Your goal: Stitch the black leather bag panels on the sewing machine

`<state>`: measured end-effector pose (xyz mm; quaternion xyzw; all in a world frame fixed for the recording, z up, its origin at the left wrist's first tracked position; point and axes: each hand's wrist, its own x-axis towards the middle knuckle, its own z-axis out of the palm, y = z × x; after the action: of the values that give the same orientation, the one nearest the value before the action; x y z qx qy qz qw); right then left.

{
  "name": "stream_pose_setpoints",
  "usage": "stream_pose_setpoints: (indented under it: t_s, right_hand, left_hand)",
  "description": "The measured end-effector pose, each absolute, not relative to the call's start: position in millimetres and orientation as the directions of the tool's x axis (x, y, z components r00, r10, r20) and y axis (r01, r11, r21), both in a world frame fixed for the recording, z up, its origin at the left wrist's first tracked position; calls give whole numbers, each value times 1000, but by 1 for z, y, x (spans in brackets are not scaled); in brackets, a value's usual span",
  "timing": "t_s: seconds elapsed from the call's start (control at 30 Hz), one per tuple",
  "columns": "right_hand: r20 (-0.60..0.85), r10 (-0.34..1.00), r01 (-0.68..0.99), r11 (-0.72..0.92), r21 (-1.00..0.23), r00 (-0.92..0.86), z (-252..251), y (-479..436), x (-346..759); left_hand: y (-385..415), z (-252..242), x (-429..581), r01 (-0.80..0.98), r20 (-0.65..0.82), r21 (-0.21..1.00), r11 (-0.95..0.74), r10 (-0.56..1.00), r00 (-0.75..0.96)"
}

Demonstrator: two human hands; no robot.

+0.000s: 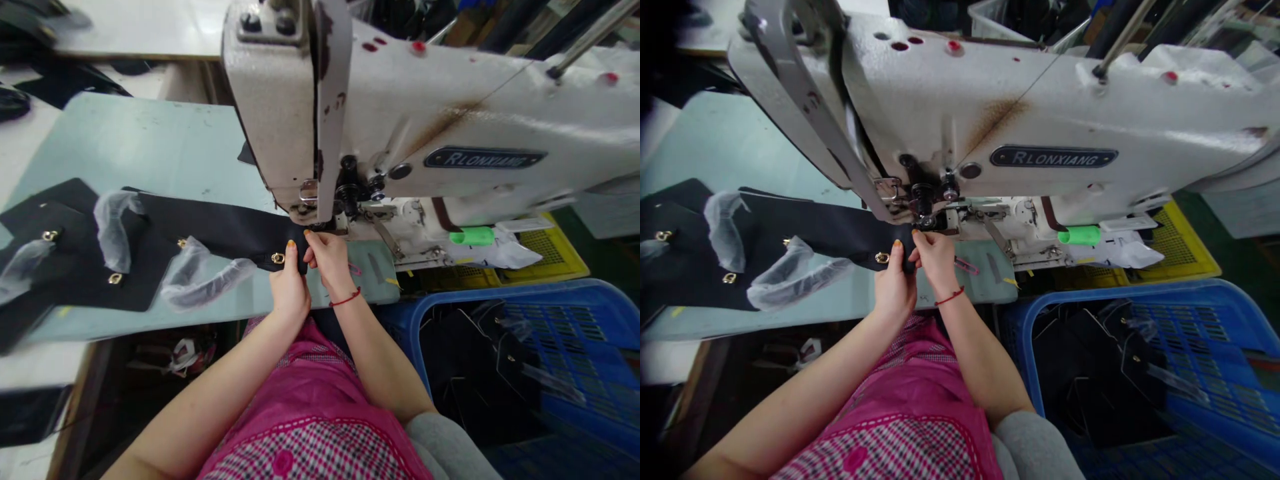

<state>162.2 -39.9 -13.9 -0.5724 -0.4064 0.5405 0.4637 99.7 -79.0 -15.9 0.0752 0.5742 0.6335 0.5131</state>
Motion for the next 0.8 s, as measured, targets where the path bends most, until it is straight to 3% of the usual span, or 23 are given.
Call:
stream_pose_setpoints:
  t_s: [0.1, 0.27, 0.4, 0.47, 0.57, 0.63, 0.67, 0.73, 0.8]
  right_hand:
    - [-201, 978, 56, -204, -977, 61, -12, -37, 171]
    - [-95, 995, 219, -98, -971, 23, -4, -49, 190]
    - [-49, 997, 399, -71, -914, 65, -16, -75, 218]
    - [25, 994, 557, -39, -830, 106, -31, -88, 234]
    - [134, 990, 836, 43, -547, 37, -58, -100, 254]
    - [138, 990, 923, 73, -377, -23, -73, -101, 261]
    - [139, 990, 946, 81, -314, -39, -79, -100, 263]
    - [152, 986, 967, 105, -230, -71, -87, -95, 265]
    - [171, 979, 968, 143, -208, -108, -90, -90, 268]
  left_hand:
    - [-83, -15, 110, -544, -520, 803, 244, 732, -439]
    - [-81, -13, 120, -657, -555, 713, 245, 770, -315]
    - [-99, -24, 107, -660, -576, 656, 366, 808, -124]
    - [-122, -22, 88, -580, -633, 616, 534, 773, 40]
    - [-150, 6, 50, -343, -641, 580, 739, 674, 367]
    - [-144, 40, 21, -248, -513, 674, 696, 683, 520]
    - [-130, 58, 8, -233, -453, 744, 626, 729, 513]
    - [-83, 85, -13, -239, -290, 895, 376, 899, 328]
    - [-20, 94, -23, -202, -176, 959, 198, 977, 122]
